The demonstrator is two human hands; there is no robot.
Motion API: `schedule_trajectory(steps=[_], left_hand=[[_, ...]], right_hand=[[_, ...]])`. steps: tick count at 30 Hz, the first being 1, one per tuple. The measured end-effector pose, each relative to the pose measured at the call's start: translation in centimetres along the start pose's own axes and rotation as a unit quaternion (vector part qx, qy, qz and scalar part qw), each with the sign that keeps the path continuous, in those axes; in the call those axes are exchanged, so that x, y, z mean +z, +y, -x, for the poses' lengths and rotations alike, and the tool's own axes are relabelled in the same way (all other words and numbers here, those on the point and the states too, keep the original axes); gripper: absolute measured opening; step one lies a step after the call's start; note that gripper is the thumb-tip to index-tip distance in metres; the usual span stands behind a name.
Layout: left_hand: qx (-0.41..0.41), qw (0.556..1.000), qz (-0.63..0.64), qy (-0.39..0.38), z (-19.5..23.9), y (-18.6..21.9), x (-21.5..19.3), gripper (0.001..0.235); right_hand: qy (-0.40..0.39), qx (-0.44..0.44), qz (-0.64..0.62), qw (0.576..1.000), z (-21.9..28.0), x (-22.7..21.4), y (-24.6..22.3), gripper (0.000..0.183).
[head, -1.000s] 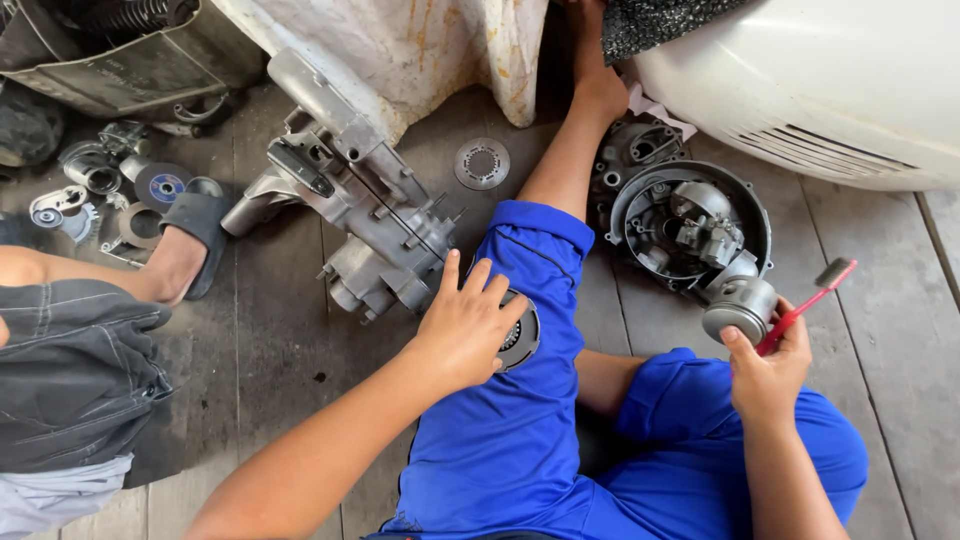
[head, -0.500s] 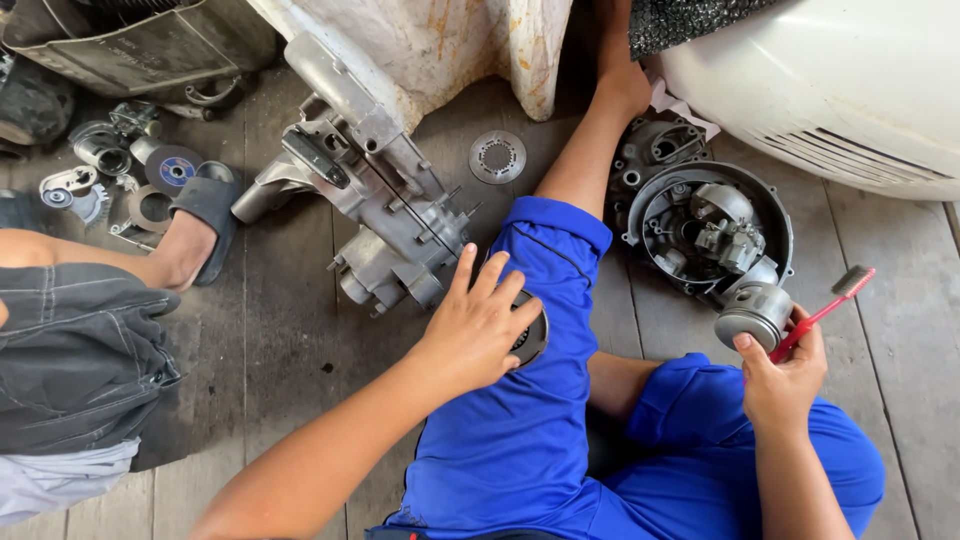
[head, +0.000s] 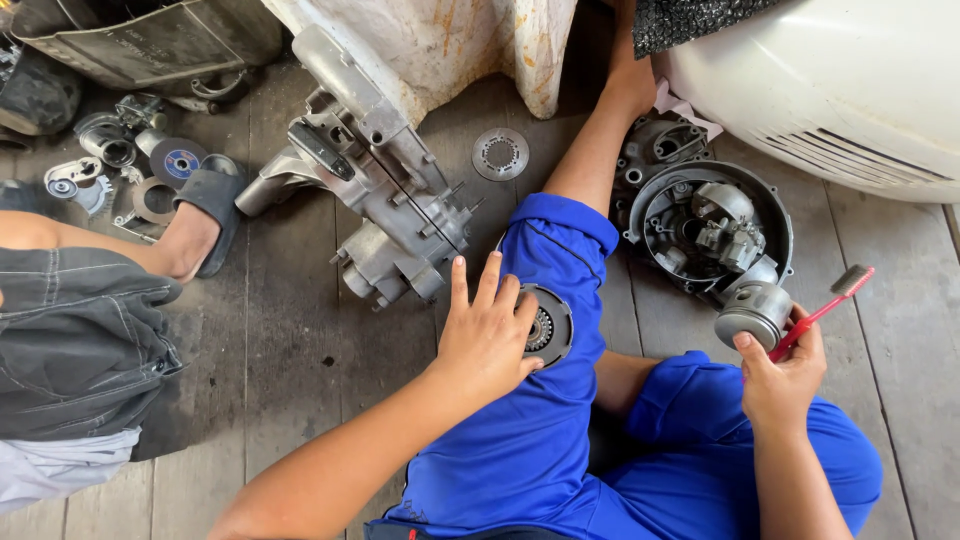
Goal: Cleaning a piston with a brush and assembling or disassembling a clutch mechanism using a screwdriver and pliers.
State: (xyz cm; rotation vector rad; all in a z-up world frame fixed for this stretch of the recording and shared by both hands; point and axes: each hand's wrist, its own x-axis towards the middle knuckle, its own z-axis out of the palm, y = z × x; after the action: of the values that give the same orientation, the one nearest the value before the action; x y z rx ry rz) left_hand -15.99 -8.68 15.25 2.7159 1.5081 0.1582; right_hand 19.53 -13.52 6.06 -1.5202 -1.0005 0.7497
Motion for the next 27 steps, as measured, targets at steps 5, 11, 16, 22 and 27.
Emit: schedule_trajectory(steps=[5,11,16,22,27], left_hand=[[0.067,0.995,0.063,-0.025,-0.2,-0.4,0.0,0.067],[0.081,0.994,0.075,-0.019,-0.4,-1.0,0.6,0.076],[0.081,0.993,0.074,-0.032,-0.7,-2.1,1.3,0.085],[0.111,0.987,0.071,-0.096,-1.4,-2.6,0.9,0.103],[0.108,0.989,0.068,-0.074,-1.2,-2.8,0.7,0.106]], right_hand=[[-0.003,0.000,-0.005,1.000,0.0,-0.1,0.1,0.063],[-0.006,-0.019,0.025,0.999,0.2,-0.1,0.1,0.065],[-0.015,-0.017,0.006,1.000,0.1,0.1,0.3,0.066],[-0.014,-0.024,0.041,0.999,0.2,0.2,0.0,0.069],[-0.015,-0.029,0.036,0.999,0.2,0.2,0.0,0.068]])
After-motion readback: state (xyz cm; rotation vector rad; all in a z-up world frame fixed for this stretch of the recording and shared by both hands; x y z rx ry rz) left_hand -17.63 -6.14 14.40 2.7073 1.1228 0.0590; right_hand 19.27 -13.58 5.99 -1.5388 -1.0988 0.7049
